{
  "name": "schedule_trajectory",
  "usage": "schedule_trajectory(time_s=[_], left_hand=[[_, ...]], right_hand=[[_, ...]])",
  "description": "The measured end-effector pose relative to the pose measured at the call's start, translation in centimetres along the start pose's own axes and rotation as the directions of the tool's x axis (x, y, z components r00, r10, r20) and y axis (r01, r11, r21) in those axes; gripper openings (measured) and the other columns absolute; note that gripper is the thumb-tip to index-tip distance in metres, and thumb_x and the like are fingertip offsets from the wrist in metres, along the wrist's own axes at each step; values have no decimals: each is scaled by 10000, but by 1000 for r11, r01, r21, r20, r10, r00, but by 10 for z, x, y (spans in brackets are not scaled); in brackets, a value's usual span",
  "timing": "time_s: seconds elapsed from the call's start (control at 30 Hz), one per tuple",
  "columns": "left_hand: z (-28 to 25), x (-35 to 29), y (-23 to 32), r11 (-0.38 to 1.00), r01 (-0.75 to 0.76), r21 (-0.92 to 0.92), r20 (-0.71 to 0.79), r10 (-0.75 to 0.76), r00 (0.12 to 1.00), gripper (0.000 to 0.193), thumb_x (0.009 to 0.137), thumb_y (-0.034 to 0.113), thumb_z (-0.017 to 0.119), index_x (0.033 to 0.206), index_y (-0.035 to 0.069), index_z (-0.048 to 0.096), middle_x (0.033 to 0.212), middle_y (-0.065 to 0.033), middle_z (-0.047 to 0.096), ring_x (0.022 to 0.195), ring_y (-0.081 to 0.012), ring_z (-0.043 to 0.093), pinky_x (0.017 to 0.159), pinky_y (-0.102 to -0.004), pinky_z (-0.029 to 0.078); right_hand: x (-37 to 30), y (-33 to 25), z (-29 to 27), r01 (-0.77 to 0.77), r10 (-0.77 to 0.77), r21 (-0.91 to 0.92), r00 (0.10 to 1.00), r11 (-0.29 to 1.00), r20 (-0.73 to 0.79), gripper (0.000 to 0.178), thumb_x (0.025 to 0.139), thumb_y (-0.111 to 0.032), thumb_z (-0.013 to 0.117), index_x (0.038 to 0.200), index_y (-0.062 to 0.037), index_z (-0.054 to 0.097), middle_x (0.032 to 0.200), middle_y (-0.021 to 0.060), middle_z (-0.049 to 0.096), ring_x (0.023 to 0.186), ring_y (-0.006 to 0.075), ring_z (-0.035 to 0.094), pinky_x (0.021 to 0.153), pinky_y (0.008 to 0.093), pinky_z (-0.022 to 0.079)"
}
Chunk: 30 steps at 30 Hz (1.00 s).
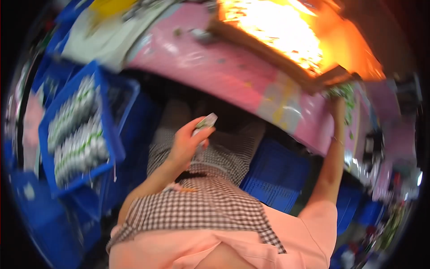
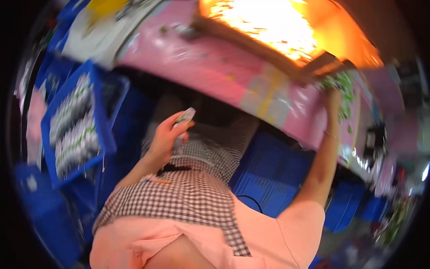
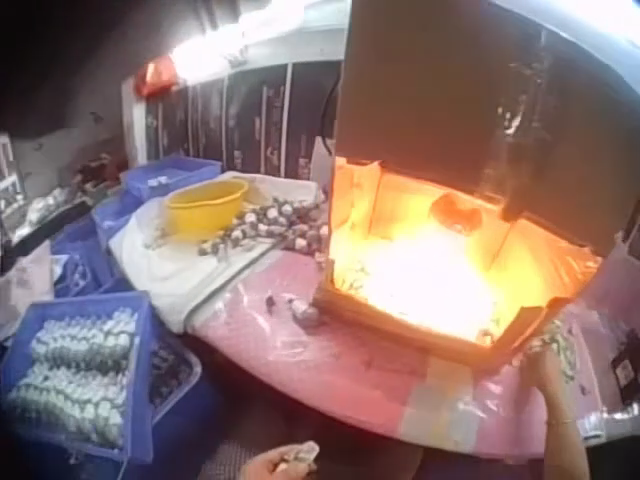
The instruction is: Packaging small toy components into plastic bags at a factory workstation.
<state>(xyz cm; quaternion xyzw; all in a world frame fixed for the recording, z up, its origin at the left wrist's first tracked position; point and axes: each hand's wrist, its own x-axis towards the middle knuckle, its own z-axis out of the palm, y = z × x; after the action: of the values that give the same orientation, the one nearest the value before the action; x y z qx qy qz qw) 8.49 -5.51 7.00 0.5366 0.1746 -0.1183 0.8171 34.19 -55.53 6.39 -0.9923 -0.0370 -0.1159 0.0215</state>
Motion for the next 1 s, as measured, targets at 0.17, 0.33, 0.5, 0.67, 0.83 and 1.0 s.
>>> schedule_trajectory(time_s=[0.17, 0.33, 0.5, 0.67, 0.83, 1.0], left_hand=[[-3, 12, -2, 977, -41, -210, -51, 31, 998, 358, 842, 133, 655, 1163, 5, 560, 801, 27, 556, 615, -45, 492, 569, -198, 410], [-32, 5, -12, 995, -78, -66, -133, 69, 989, 409, 868, 127, 620, 1242, 7, 504, 935, -42, 626, 621, -50, 511, 586, -187, 430], [-31, 12, -10, 991, -97, -90, -170, 80, 982, 405, 860, 125, 630, 1230, 10, 512, 932, -50, 627, 617, -46, 509, 578, -189, 432], [-19, 19, 10, 980, -110, -166, -126, 90, 988, 388, 862, 129, 639, 1210, 4, 522, 915, -45, 631, 634, -47, 516, 576, -192, 439], [-28, 16, 15, 978, -168, -122, -190, 143, 971, 402, 861, 131, 641, 1221, 2, 517, 931, -50, 633, 636, -46, 515, 581, -188, 436], [-33, 24, 22, 970, -180, -160, -226, 142, 964, 394, 853, 137, 651, 1204, 5, 530, 874, -24, 615, 629, -48, 517, 564, -183, 430]], right_hand=[[-24, -8, -19, -104, 123, 217, 990, 971, -75, 257, 747, -251, 679, 848, -17, 711, 749, 137, 685, 696, 242, 657, 675, 334, 494], [-63, -115, -39, 54, 4, 118, 898, 992, -441, 322, 752, -244, 723, 968, -6, 697, 819, 138, 695, 724, 205, 653, 724, 305, 500], [-67, -264, -100, 86, 83, 551, 958, 830, -273, 166, 842, -147, 623, 889, -5, 693, 732, 99, 677, 635, 157, 628, 614, 285, 485], [121, -264, -27, 386, -284, 74, 783, 920, -554, 217, 845, -85, 454, 664, 32, 486, 573, 170, 522, 548, 271, 514, 516, 386, 393], [159, -237, 30, -533, 146, 745, 840, 402, 522, 307, 805, -313, 550, 813, -12, 609, 729, 167, 618, 716, 289, 611, 621, 407, 472], [132, -284, -33, -537, 158, 830, 842, 151, 516, 215, 830, -249, 553, 790, -40, 580, 628, 105, 564, 553, 242, 558, 512, 394, 456]])
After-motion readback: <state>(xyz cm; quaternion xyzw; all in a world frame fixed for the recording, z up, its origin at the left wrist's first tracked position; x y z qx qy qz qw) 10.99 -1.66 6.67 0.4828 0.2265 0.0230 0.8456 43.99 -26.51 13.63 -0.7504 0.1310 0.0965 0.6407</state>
